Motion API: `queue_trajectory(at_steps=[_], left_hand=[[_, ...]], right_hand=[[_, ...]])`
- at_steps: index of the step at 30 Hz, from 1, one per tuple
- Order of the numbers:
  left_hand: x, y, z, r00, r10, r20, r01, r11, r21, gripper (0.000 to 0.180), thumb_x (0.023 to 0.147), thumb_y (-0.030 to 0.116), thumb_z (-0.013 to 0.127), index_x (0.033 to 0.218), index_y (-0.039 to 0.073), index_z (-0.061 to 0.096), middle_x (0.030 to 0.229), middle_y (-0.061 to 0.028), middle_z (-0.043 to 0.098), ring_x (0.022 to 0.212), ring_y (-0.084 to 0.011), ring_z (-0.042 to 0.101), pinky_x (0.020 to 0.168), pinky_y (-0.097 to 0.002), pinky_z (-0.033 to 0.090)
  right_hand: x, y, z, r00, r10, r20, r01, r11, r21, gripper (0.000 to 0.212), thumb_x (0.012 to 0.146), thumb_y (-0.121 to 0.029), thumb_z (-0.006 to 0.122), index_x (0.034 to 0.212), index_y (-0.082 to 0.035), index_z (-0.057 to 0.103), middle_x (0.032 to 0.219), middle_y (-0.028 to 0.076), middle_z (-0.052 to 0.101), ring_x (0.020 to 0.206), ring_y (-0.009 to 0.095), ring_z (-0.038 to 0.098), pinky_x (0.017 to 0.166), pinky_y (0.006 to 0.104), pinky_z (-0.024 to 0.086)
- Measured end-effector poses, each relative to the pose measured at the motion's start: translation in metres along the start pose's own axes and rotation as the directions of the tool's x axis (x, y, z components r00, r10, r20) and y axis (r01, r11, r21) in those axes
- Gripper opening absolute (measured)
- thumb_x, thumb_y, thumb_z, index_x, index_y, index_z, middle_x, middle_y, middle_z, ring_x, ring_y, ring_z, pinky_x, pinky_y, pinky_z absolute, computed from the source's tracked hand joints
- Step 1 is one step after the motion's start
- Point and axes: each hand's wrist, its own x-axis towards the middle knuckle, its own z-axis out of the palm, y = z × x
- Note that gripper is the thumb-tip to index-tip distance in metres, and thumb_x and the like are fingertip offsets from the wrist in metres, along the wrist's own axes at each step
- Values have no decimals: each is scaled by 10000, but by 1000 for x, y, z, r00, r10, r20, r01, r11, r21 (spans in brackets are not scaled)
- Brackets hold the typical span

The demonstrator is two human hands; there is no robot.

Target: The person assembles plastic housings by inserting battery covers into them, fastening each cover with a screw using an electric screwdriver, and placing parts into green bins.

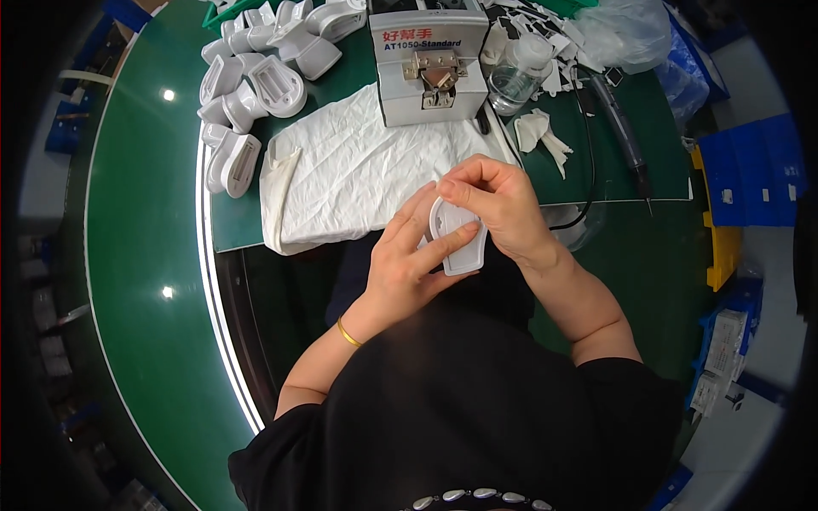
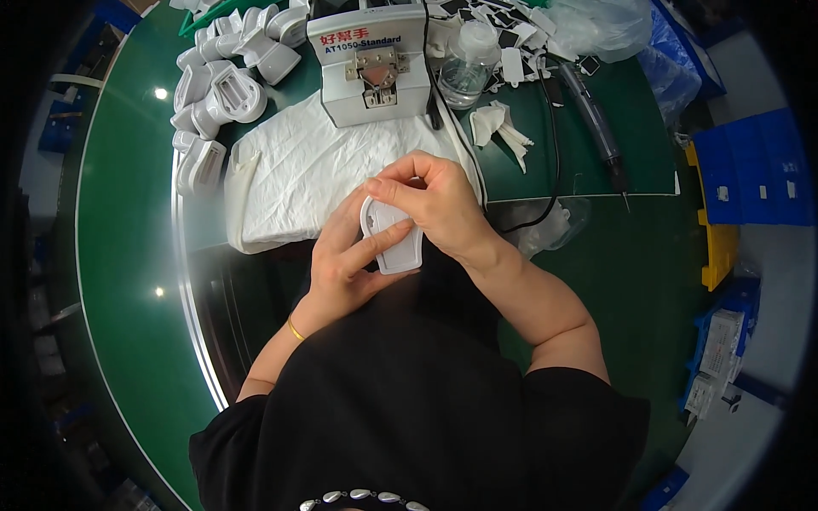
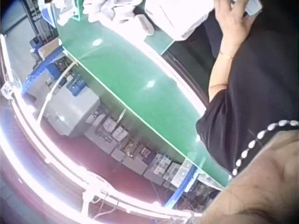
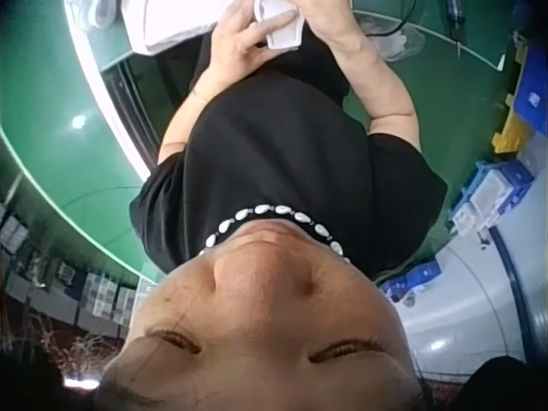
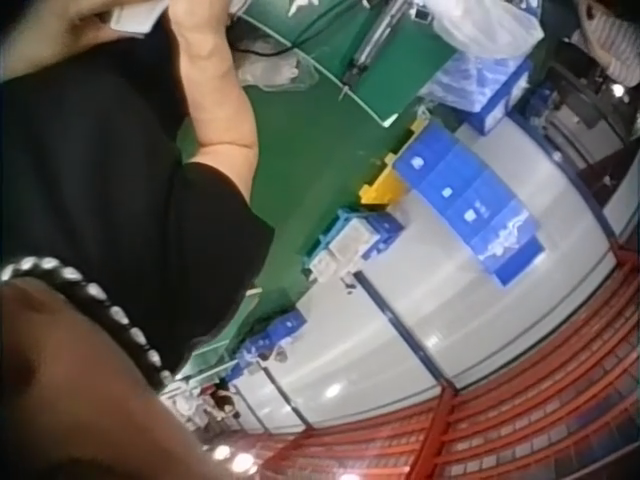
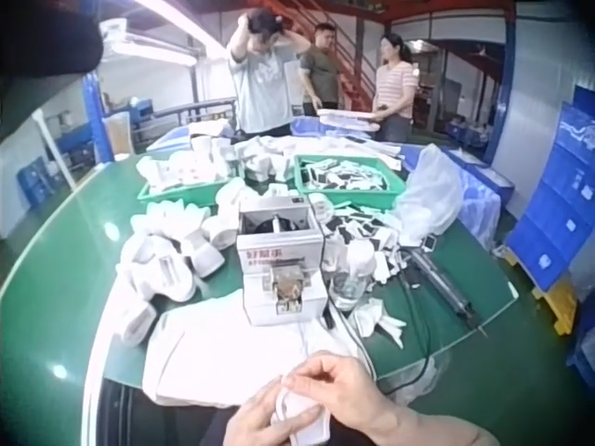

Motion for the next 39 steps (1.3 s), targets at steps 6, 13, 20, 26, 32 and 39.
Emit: queue_trajectory(at_steps=[6, 13, 20, 26, 32, 39], left_hand=[[0, 3, -2, 999, 32, 5, -31, 997, -69, 588, 579, 160, 902, 1137, 216, 725, 1345, -153, 561, 1234, -381, 553, 987, -424, 498], [2, 2, -5, 1000, 0, 2, 0, 992, -127, 605, 561, 153, 910, 1134, 215, 726, 1344, -147, 565, 1232, -381, 553, 988, -428, 498], [4, 5, -5, 999, 38, 11, -37, 999, -37, 606, 546, 136, 902, 1123, 206, 728, 1346, -143, 565, 1236, -364, 555, 986, -419, 500], [6, -1, -4, 1000, -10, -28, 4, 982, -189, 749, 559, 145, 915, 1255, 137, 637, 1360, -158, 551, 1250, -367, 543, 1015, -419, 475], [4, -10, -20, 967, -251, -52, 199, 863, -464, 1225, 586, 203, 962, 1530, 33, 202, 1407, -199, 494, 1283, -301, 523, 1080, -409, 422], [15, -12, -32, 853, -520, -38, 221, 426, -877, 1171, 653, 66, 909, 1544, 52, 149, 1370, -155, 498, 1282, -265, 506, 1080, -409, 418]], right_hand=[[5, -8, -13, 997, 76, 11, -77, 991, 112, 399, 1022, -284, 545, 824, 26, 700, 873, 84, 681, 799, 131, 625, 761, 264, 499], [-3, -11, -14, 997, 22, 72, -30, 994, 109, 212, 969, -139, 612, 904, 40, 705, 976, 101, 678, 887, 143, 623, 822, 285, 489], [-2, -8, -7, 998, -35, 54, 29, 995, 100, 108, 930, -52, 636, 863, 19, 680, 971, 69, 658, 887, 108, 600, 797, 252, 464], [9, -2, -12, 995, 93, 27, -96, 989, 111, 217, 989, -144, 594, 851, -2, 682, 922, 57, 658, 829, 104, 595, 774, 258, 469], [14, 0, -12, 1000, -30, 3, 29, 992, 125, 396, 1052, -324, 471, 1145, 31, 621, 1052, 92, 677, 989, 168, 644, 903, 313, 492], [-13, 8, 0, 950, 86, 300, -6, 966, -258, 671, 734, -187, 890, 1260, -8, 515, 1128, 38, 633, 1054, 131, 592, 911, 292, 474]])
